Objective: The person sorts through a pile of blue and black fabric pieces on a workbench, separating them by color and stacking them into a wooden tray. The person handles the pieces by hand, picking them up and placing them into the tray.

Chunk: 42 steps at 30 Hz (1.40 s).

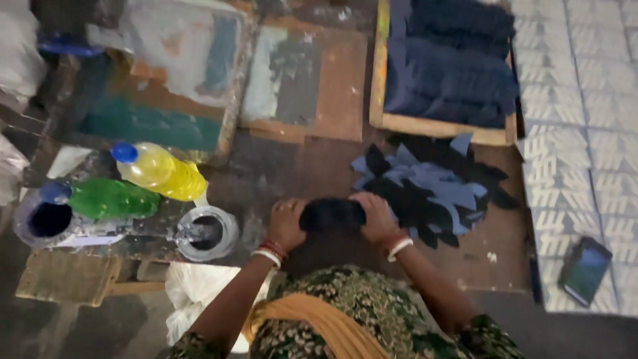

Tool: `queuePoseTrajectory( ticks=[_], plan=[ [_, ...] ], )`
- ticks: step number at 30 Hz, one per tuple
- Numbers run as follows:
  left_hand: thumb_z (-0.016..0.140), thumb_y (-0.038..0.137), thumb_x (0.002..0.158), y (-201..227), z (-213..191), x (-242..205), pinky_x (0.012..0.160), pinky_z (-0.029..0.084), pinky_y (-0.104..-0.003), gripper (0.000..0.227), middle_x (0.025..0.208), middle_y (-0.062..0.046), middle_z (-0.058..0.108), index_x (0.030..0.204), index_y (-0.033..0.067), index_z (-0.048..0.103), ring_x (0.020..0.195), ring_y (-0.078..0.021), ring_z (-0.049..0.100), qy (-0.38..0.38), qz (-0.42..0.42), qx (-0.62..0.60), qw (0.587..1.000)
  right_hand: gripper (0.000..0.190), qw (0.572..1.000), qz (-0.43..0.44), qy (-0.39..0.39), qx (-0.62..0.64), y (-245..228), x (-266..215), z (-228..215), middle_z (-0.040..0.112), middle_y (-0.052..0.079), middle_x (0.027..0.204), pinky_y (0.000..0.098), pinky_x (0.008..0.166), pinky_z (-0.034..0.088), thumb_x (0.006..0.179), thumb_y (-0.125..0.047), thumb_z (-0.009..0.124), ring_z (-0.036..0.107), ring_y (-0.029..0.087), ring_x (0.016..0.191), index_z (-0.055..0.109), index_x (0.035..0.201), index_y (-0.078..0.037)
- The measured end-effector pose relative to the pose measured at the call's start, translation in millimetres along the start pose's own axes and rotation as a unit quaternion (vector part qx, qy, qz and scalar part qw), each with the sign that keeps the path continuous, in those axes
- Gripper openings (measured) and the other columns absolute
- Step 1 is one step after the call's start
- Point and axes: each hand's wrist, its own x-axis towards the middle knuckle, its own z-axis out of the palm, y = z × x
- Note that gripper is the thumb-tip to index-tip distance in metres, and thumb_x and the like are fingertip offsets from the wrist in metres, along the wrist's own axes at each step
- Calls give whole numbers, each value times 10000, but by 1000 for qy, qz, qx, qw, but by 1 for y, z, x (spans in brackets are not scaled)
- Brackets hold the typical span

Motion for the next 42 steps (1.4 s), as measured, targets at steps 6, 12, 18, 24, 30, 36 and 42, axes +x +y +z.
queuePoseTrajectory(
  ticks=[6,12,18,24,30,36,42],
  plan=[
    [705,100,642,10,-14,-16,1126,399,-506,610,1299,-114,615,1247,150,643,1272,-370,528,36,-39,-36,998,649,999,46,28,-1,16,-35,26,654,111,1306,449,1120,437,662,35,624,577,362,1308,615,1280,-162],
    [595,-1,590,-3,-2,-44,1164,325,-543,869,1511,-277,463,1449,59,483,1406,-498,396,235,-29,-196,952,989,984,7,135,112,-4,-50,9,425,307,1499,544,1144,284,560,77,626,366,502,1405,358,1512,50],
    [610,21,625,15,-23,24,1088,465,-514,939,1399,-211,579,1546,95,441,1274,-444,540,107,-88,-187,973,761,982,61,170,51,28,-15,43,664,122,1366,451,1208,416,733,24,619,582,359,1341,503,1473,-109],
    [696,69,586,11,-5,6,946,478,-542,749,1242,-182,611,1329,97,607,1123,-428,568,-9,-28,-32,999,872,997,19,65,-48,-8,-24,3,612,163,1358,559,1111,372,613,-81,709,540,391,1290,506,1461,-107],
    [707,102,577,17,0,9,917,476,-527,703,1211,-162,620,1278,112,657,1120,-411,574,73,-22,-39,996,937,991,-93,10,-92,-67,8,-21,576,197,1325,583,1040,378,658,-345,868,518,412,1233,497,1477,-81],
    [720,97,510,12,4,-2,968,442,-568,679,1209,-194,614,1187,137,683,1120,-442,554,123,47,2,991,594,994,-47,-82,-49,-50,-4,-3,667,119,1173,473,954,507,801,-290,814,628,355,1117,606,1333,-128],
    [723,122,632,47,-15,1,1065,417,-594,775,1362,-241,550,1387,83,551,1259,-475,506,212,11,-53,976,601,997,31,-62,-27,-19,20,-46,679,160,1206,481,909,534,800,-352,795,652,369,1105,631,1325,-109]
  ],
)
